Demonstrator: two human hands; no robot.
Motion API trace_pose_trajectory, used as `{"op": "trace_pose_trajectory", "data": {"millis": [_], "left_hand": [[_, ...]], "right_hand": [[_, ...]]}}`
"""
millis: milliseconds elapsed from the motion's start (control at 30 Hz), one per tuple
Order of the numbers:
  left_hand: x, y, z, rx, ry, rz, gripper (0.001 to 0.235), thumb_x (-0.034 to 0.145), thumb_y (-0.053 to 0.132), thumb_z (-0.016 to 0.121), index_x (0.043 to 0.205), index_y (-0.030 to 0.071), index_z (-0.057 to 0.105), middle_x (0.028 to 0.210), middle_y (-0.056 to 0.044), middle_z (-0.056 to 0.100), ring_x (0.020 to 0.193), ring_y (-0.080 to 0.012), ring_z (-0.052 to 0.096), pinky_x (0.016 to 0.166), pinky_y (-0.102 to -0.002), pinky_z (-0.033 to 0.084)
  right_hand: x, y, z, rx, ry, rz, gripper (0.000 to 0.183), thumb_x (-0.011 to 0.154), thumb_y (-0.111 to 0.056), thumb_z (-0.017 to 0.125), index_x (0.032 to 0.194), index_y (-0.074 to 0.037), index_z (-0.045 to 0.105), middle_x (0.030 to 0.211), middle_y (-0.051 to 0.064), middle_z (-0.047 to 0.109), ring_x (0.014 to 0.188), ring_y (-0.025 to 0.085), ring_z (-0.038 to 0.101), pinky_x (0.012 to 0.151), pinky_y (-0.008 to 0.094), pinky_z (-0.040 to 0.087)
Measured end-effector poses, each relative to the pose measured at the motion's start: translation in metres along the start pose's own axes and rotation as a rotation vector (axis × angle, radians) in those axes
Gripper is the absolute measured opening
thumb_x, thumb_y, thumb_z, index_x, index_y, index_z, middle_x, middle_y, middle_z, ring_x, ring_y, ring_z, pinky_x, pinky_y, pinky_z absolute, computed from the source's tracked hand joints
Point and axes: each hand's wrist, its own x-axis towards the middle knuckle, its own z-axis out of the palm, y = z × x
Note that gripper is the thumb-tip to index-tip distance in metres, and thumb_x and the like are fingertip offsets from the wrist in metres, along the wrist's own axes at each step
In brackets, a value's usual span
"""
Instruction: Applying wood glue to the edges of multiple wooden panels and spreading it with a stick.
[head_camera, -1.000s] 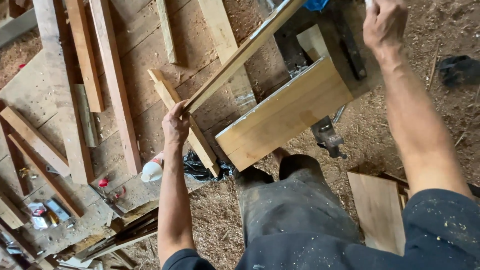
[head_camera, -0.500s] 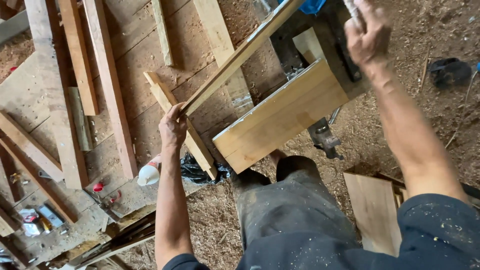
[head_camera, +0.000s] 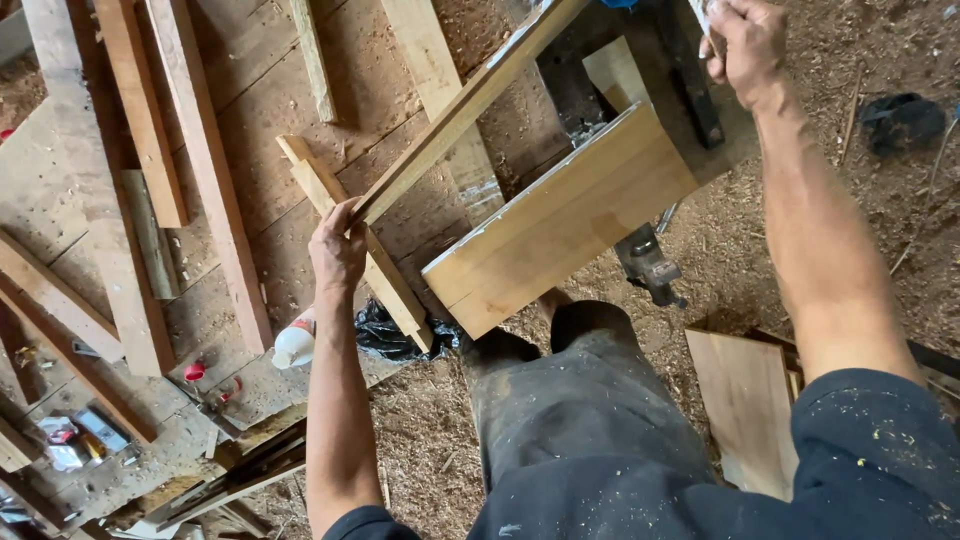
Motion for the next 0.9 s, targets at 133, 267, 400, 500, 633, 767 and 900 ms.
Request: {"op": "trace_pose_trajectory", "data": {"millis": [133,267,400,500,633,767,900], "left_hand": [[0.000,0.003,0.000,-0.030,0.012,-0.006,0.034,0.091,0.000,0.067,0.122,0.013,0.072,0.117,-0.007,0.075,0.099,-0.0234,0.073,0.091,-0.040,0.060],[0.000,0.005,-0.001,-0.023,0.013,0.004,0.033,0.093,0.000,0.067,0.123,0.013,0.072,0.116,-0.008,0.075,0.098,-0.0247,0.073,0.088,-0.041,0.061],[-0.002,0.004,0.001,0.021,0.023,0.016,0.033,0.092,0.002,0.066,0.120,0.018,0.072,0.113,-0.003,0.075,0.094,-0.0247,0.071,0.083,-0.043,0.060],[-0.005,0.008,0.003,0.014,0.041,0.001,0.032,0.094,0.001,0.064,0.120,0.018,0.072,0.114,-0.003,0.075,0.095,-0.0239,0.072,0.084,-0.042,0.060],[-0.005,0.011,0.004,0.014,0.063,0.008,0.027,0.096,0.007,0.066,0.118,0.022,0.073,0.114,-0.002,0.075,0.091,-0.0247,0.073,0.078,-0.042,0.061],[-0.002,0.007,0.004,-0.072,0.009,-0.097,0.040,0.089,0.004,0.068,0.121,0.028,0.072,0.108,-0.007,0.070,0.101,-0.0386,0.071,0.090,-0.051,0.057],[-0.004,-0.002,0.006,-0.051,-0.046,-0.075,0.042,0.089,0.006,0.070,0.124,0.029,0.068,0.112,-0.007,0.068,0.103,-0.0413,0.069,0.092,-0.054,0.056]], "right_hand": [[-0.022,-0.020,0.011,-0.163,-0.101,-0.065,0.034,0.125,-0.013,0.049,0.094,-0.015,0.062,0.085,0.003,0.068,0.053,0.003,0.052,0.039,0.013,0.041],[-0.005,-0.012,0.004,-0.091,-0.058,0.029,0.016,0.115,-0.009,0.050,0.121,-0.006,0.065,0.084,0.001,0.066,0.055,0.004,0.055,0.038,0.014,0.040],[0.007,-0.012,-0.004,-0.020,0.074,0.046,0.008,0.110,-0.008,0.052,0.104,-0.012,0.055,0.080,-0.001,0.061,0.055,0.004,0.049,0.041,0.019,0.036],[-0.002,0.030,0.031,-0.264,0.170,-0.088,0.021,0.110,-0.009,0.052,0.108,-0.007,0.073,0.078,0.004,0.070,0.052,0.009,0.062,0.033,0.024,0.049],[-0.130,-0.068,0.150,-0.585,-0.228,-0.305,0.029,0.116,-0.003,0.042,0.100,0.009,0.063,0.086,0.025,0.070,0.055,0.023,0.067,0.035,0.025,0.057],[-0.177,-0.064,0.226,-0.206,-0.139,0.000,0.021,0.094,-0.020,0.058,0.094,-0.018,0.079,0.065,0.002,0.071,0.053,0.015,0.065,0.060,0.031,0.055],[-0.139,-0.085,0.143,-0.111,-0.214,0.069,0.026,0.108,-0.019,0.046,0.103,-0.022,0.071,0.065,-0.012,0.046,0.058,-0.003,0.046,0.059,0.005,0.037]]}}
